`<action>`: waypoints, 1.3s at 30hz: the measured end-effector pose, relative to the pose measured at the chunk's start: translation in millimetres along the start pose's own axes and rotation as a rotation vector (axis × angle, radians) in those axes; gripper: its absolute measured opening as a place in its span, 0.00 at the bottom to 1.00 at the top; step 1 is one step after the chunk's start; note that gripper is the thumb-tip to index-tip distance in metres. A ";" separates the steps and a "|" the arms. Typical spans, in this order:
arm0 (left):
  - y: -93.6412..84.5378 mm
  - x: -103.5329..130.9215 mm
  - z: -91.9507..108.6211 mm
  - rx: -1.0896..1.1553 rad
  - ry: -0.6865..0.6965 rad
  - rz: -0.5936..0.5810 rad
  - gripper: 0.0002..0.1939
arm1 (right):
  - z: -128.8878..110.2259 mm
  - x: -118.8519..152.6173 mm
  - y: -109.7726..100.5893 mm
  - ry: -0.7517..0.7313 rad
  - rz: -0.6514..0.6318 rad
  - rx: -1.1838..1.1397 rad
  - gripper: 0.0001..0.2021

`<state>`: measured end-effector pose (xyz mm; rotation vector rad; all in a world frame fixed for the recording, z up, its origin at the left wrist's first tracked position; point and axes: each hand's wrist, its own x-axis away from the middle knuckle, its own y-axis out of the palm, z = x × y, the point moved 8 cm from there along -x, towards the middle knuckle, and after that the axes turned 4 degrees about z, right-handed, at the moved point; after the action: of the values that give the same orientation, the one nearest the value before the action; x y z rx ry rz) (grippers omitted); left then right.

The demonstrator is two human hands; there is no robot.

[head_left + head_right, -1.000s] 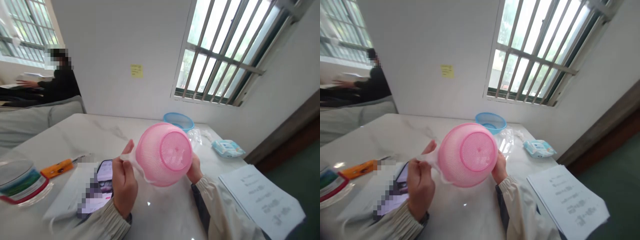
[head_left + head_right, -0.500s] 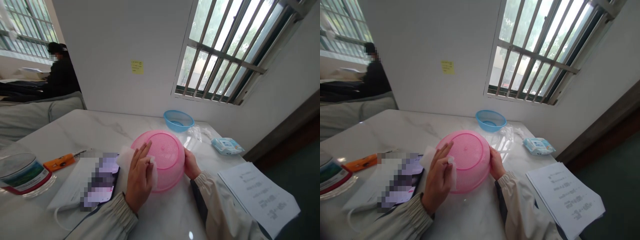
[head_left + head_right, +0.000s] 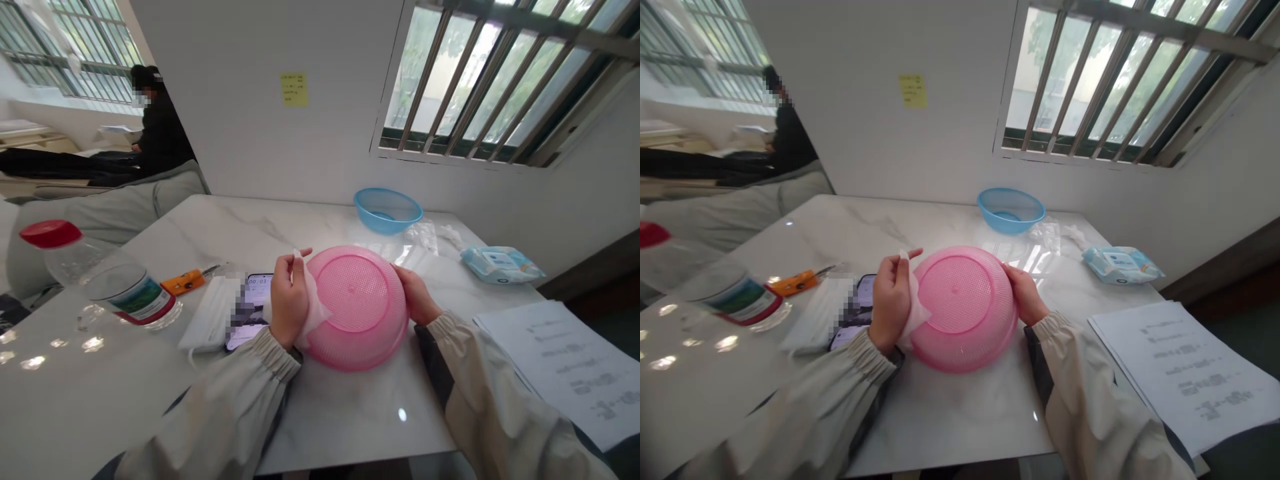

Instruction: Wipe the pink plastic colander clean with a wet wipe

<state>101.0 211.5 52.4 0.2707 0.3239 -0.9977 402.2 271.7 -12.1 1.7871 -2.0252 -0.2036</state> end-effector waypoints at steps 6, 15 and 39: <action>12.1 7.5 -22.0 0.138 -0.152 -0.073 0.18 | -0.2 -0.9 -6.8 -0.002 0.073 -0.020 0.18; 33.5 38.5 -26.1 -0.091 0.032 -0.268 0.28 | -3.0 -3.4 -19.1 -0.085 0.247 -0.098 0.08; 28.5 33.7 1.2 -0.158 0.245 -0.196 0.11 | -11.7 -14.0 -45.5 -0.293 0.405 -0.220 0.08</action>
<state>142.4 199.7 42.5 0.2205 0.6587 -1.1273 449.4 280.0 -22.1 1.2414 -2.4084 -0.5637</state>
